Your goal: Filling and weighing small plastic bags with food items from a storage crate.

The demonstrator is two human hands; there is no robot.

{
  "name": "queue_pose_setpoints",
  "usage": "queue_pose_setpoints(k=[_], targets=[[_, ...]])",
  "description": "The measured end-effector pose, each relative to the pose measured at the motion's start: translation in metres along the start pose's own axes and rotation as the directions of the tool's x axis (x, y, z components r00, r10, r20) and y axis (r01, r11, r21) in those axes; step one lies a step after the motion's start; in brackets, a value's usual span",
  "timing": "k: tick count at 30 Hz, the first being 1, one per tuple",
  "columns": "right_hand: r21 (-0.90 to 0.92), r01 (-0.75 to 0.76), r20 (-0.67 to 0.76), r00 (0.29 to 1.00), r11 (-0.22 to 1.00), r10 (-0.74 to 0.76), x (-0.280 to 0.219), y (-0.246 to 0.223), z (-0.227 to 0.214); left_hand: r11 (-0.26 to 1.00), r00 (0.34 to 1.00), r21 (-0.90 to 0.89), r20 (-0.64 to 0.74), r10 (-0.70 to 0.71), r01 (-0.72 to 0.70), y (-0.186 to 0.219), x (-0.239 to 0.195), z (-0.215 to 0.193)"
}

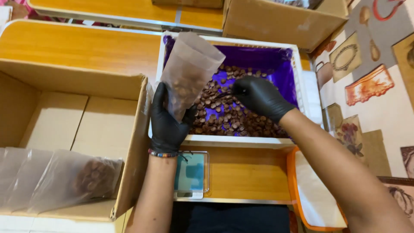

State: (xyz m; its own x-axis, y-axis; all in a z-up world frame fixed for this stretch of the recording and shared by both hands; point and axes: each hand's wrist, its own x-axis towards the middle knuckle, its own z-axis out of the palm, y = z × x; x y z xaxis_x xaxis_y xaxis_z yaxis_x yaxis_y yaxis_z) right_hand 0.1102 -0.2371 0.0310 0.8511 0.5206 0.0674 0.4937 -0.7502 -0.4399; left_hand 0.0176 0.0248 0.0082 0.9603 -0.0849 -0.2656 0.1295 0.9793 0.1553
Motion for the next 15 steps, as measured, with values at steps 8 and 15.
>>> queue_pose_setpoints(k=[8,15], targets=[[0.153,0.147,-0.002,0.989,0.977,-0.149,0.035,-0.078,0.046,0.999,0.997,-0.014,-0.062,0.049,-0.05,0.005,0.005,-0.003],[0.147,0.276,0.054,0.957,0.95,-0.286,0.039,-0.026,0.109,0.996,0.987,-0.03,-0.143,0.077,-0.082,0.009,0.004,-0.012]])
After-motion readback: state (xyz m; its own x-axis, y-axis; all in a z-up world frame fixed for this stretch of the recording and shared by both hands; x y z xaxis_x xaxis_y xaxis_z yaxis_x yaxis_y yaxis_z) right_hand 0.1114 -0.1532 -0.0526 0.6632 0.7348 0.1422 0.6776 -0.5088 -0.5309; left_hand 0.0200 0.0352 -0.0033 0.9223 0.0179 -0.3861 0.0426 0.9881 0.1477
